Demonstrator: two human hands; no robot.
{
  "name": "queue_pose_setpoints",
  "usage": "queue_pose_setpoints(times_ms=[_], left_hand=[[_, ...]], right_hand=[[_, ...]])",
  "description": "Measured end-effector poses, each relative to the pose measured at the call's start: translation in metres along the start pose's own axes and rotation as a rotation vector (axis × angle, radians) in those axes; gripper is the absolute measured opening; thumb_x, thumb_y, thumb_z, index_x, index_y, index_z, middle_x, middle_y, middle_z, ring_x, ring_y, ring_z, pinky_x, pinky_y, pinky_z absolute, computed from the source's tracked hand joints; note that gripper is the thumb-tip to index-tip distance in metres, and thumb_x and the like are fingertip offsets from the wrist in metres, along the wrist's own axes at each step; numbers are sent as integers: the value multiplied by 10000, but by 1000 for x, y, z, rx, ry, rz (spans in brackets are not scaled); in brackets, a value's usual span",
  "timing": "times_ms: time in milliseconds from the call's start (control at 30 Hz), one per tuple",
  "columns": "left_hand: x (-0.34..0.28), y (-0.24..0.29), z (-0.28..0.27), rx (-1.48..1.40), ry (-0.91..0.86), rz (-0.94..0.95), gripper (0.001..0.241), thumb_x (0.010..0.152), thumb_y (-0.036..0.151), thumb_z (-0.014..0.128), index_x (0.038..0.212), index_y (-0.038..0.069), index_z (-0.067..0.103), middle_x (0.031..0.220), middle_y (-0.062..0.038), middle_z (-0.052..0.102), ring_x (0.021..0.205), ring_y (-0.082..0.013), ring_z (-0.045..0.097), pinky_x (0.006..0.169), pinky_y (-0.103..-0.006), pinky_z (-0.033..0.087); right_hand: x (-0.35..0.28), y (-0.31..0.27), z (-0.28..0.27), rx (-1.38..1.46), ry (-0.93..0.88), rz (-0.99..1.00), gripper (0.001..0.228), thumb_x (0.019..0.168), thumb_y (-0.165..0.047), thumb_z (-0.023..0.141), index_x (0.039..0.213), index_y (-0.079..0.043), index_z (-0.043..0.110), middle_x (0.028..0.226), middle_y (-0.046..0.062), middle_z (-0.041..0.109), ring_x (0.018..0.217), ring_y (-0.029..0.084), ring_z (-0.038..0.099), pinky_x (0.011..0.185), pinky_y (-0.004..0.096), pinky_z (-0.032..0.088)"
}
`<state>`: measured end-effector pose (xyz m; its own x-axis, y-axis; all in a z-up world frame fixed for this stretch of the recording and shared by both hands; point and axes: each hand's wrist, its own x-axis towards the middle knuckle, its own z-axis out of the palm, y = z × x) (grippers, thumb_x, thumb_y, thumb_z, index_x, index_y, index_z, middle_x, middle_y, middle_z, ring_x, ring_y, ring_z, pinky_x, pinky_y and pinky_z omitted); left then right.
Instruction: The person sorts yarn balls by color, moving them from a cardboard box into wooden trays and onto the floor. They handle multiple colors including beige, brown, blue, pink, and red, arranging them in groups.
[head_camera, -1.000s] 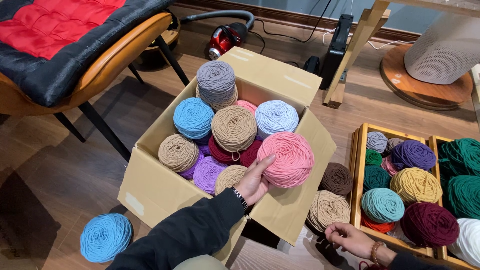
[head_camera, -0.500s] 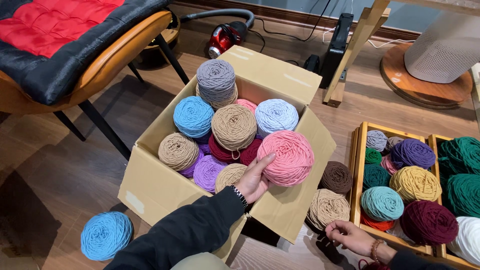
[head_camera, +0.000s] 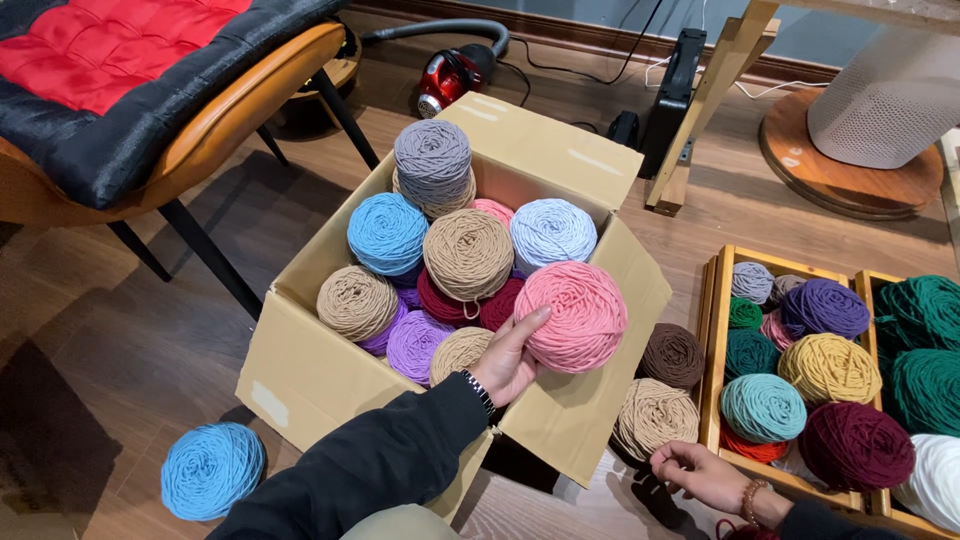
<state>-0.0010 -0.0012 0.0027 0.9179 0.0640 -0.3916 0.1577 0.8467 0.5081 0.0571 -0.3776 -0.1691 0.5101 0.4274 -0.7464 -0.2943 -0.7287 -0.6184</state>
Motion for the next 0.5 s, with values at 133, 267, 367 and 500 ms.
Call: queue_pose_setpoints(times_ms=[133, 267, 367, 500], left_hand=[[-1, 1, 1, 4, -9, -2, 593, 877, 231, 748, 1431, 88, 592, 1346, -141, 705, 1199, -261, 671, 904, -428, 612], [-3, 2, 2, 8, -5, -7, 584, 871, 240, 755, 1415, 90, 603, 1340, -134, 708, 1192, -252, 673, 901, -425, 611], [-8, 6, 8, 21, -12, 4, 624, 868, 235, 738, 1446, 66, 572, 1388, -158, 677, 1241, -266, 646, 986, -415, 577], [-5, 4, 6, 8, -19, 20, 634, 867, 220, 732, 1447, 25, 567, 1403, -188, 665, 1252, -269, 644, 1035, -415, 559]], right_hand=[[-1, -1, 0, 25, 8, 2, 83, 944, -122, 711, 980, -97, 782, 695, -8, 605, 657, 142, 639, 568, 279, 502], [-12, -16, 2, -27, 16, 18, 106, 950, -159, 684, 975, -117, 778, 763, 1, 677, 683, 133, 670, 600, 270, 521], [-11, -15, 2, -23, 25, -16, 93, 955, -150, 707, 1025, -110, 753, 800, 27, 707, 674, 140, 656, 596, 269, 527], [-28, -37, 3, -65, 57, -16, 651, 945, -128, 722, 1525, -297, 481, 853, 56, 713, 752, 168, 687, 628, 288, 569]])
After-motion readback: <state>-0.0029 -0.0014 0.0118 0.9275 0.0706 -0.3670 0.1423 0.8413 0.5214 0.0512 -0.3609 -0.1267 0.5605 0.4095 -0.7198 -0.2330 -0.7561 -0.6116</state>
